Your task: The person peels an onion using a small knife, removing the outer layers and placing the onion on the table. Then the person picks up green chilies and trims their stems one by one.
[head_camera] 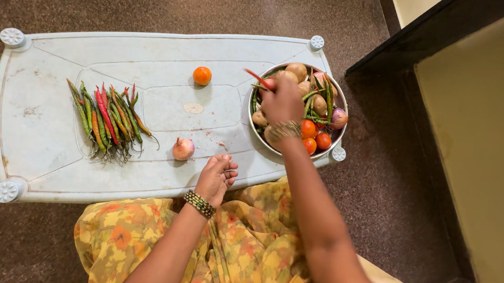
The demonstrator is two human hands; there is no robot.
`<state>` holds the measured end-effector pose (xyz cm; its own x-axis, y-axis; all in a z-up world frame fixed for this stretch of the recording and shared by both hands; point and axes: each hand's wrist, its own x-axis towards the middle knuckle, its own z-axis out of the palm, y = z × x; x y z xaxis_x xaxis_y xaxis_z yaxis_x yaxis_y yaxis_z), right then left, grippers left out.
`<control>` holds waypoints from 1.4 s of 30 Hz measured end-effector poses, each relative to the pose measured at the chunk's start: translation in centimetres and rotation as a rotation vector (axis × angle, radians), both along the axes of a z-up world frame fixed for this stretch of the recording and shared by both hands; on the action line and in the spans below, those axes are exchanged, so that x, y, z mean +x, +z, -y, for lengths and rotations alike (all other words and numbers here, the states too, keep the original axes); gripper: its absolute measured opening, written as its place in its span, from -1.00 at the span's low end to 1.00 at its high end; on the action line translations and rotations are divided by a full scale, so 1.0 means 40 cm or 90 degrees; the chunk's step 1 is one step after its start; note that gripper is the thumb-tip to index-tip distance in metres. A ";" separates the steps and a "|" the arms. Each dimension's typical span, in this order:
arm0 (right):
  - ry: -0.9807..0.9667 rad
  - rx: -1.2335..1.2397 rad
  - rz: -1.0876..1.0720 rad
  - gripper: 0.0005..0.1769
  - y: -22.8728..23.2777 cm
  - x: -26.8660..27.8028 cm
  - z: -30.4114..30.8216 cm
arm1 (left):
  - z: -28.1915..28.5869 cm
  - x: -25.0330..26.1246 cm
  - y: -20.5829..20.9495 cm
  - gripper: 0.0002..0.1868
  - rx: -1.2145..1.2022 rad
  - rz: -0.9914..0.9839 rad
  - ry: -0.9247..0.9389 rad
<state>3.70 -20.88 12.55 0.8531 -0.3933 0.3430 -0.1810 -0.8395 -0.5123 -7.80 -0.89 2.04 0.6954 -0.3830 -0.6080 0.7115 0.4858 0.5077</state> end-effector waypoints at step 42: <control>-0.230 -0.031 -0.135 -0.67 -0.056 -0.155 0.108 | 0.002 -0.016 -0.002 -0.81 0.011 0.008 -0.011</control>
<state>-2.50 -25.21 10.29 0.7165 -0.6680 0.2010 -0.5656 -0.7249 -0.3931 -8.45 -0.97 1.96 0.6961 -0.3840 -0.6067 0.7134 0.4646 0.5245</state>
